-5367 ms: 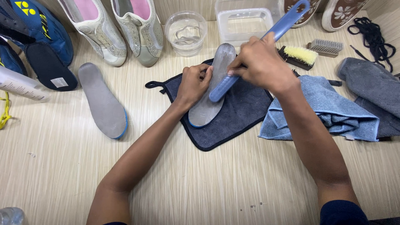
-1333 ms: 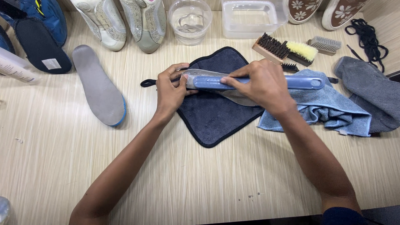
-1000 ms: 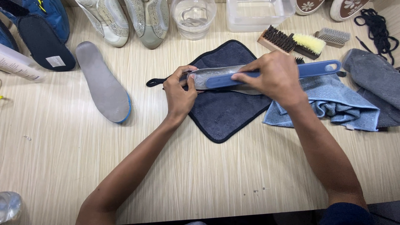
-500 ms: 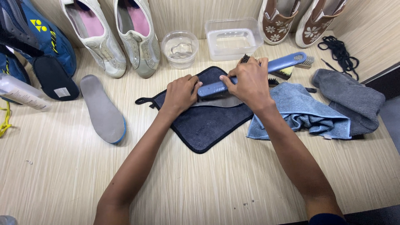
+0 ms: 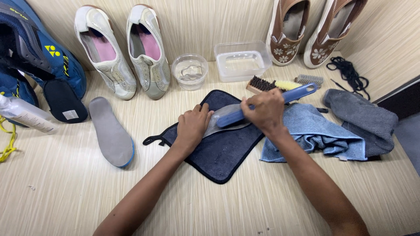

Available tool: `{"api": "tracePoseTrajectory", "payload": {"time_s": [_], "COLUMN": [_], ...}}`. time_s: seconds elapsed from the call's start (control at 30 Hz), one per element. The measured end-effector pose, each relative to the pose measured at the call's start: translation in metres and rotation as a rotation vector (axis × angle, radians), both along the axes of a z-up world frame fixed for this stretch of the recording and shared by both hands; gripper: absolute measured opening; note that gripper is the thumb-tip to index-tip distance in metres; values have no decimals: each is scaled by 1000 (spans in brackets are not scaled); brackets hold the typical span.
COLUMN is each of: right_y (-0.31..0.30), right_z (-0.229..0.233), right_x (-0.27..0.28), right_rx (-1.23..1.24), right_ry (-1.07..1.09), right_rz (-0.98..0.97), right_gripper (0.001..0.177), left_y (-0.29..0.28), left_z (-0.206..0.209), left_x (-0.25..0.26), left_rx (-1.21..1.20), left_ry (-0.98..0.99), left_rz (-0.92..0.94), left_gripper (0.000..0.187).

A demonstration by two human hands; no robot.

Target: The person scrubs a gray shoe insole with a blue brush and then a smaller black brush on a dark towel. They repeatedly dip the brushes into a container of water and continue scrubbing the insole surface.

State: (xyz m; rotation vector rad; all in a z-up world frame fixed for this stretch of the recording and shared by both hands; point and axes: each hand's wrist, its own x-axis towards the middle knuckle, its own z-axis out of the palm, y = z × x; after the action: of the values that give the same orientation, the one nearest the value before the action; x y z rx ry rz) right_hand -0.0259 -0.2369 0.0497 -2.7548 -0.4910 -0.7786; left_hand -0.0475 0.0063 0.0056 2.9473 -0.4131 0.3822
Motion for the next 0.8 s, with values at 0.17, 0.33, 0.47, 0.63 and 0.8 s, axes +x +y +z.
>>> {"api": "tracePoseTrajectory", "payload": {"time_s": [0.17, 0.33, 0.47, 0.63, 0.8], "right_y": [-14, 0, -32, -9, -50], "right_z": [-4, -13, -31, -14, -21], "right_x": [20, 23, 39, 18, 44], "right_rx": [-19, -62, -33, -67, -25], "right_ry": [-79, -90, -79, -77, -92], "right_rz": [3, 73, 25, 62, -67], "right_gripper": [24, 23, 24, 27, 34], "left_y": [1, -12, -7, -10, -7], "left_z": [0, -4, -1, -4, 3], "left_x": [2, 1, -4, -4, -4], "left_rx": [-9, 73, 43, 38, 10], "left_ry": [25, -6, 40, -17, -5], "left_rz": [27, 53, 44, 60, 59], "left_gripper": [36, 31, 39, 39, 39]}}
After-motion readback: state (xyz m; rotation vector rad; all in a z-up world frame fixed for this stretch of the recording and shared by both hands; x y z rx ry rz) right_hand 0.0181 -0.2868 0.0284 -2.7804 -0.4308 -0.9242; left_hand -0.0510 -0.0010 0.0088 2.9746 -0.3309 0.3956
